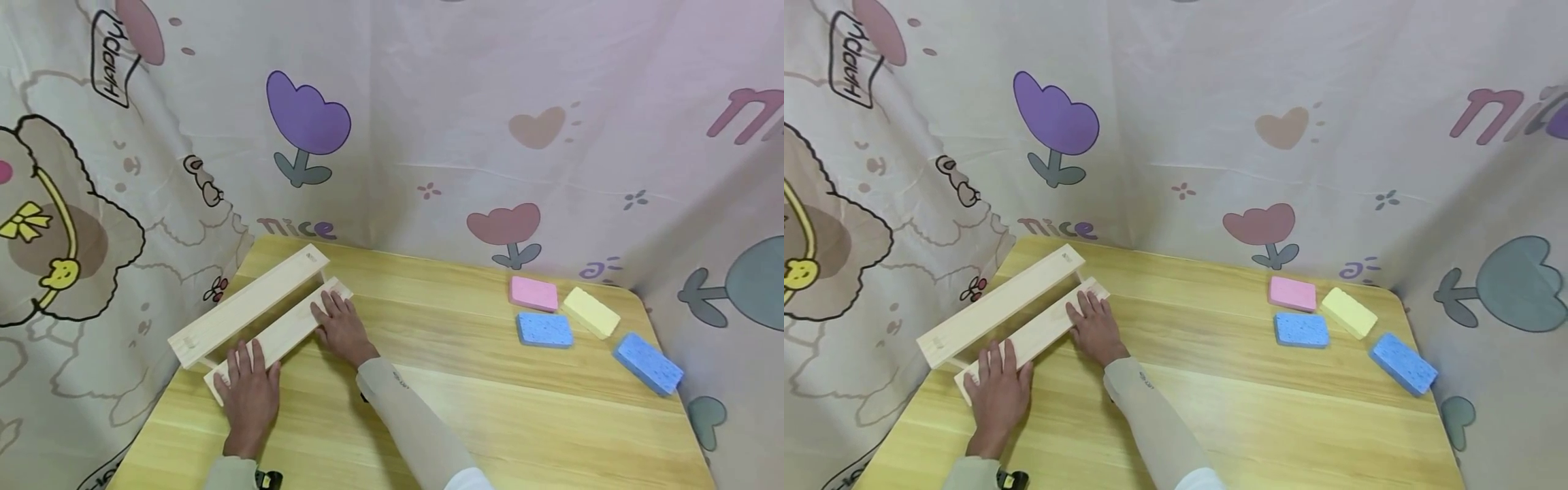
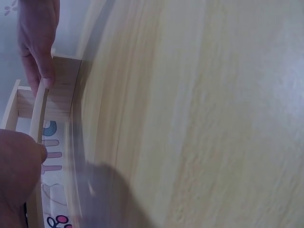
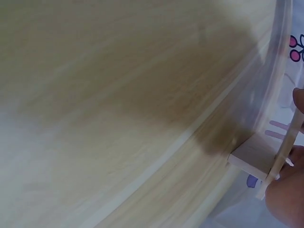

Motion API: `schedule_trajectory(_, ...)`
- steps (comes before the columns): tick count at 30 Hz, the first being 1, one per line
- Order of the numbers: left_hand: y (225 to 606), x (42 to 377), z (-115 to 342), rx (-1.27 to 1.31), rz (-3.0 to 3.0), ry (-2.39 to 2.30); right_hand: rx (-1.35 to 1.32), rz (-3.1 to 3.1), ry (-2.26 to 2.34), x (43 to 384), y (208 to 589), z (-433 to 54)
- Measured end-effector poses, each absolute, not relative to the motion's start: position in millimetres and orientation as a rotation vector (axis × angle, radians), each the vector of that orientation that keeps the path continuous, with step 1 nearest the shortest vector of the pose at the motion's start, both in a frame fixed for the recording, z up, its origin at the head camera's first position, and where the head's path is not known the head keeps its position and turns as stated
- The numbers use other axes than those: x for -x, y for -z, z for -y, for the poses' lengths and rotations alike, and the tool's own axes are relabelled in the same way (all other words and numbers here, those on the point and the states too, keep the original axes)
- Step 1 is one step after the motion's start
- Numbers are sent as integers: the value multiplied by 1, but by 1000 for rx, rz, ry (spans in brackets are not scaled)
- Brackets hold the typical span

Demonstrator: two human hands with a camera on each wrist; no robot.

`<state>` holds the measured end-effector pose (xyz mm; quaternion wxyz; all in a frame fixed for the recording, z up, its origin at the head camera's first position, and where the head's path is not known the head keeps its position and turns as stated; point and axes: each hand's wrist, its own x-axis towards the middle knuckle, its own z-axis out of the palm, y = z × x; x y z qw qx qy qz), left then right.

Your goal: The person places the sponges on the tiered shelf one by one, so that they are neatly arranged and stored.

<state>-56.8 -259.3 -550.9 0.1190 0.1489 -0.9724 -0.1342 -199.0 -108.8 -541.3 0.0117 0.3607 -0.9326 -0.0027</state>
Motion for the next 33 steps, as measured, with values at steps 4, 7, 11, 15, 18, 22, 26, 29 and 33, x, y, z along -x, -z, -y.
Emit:
schedule_trajectory(4, 551, 58, 259, -407, 2848, 375, -1115, 2897, 0, 198, 541, 104)
schedule_trajectory(7, 552, 60, 258, -382, 2843, 366, -1101, 2904, -10, 197, 541, 100)
schedule_trajectory(11, 553, 61, 257, -348, 2833, 358, -1072, 2925, -21, 196, 542, 96)
schedule_trajectory(15, 555, 63, 256, -316, 2827, 344, -1049, 2927, -28, 195, 545, 91)
schedule_trajectory(18, 556, 63, 255, -300, 2832, 339, -1037, 2928, -39, 194, 546, 87)
schedule_trajectory(22, 556, 65, 253, -268, 2848, 337, -1009, 2941, -59, 193, 546, 81)
schedule_trajectory(26, 554, 68, 250, -233, 2856, 335, -978, 2954, -56, 191, 546, 75)
schedule_trajectory(29, 552, 70, 248, -216, 2855, 334, -957, 2952, -48, 191, 545, 71)
schedule_trajectory(33, 551, 73, 245, -188, 2864, 340, -928, 2948, -30, 189, 545, 65)
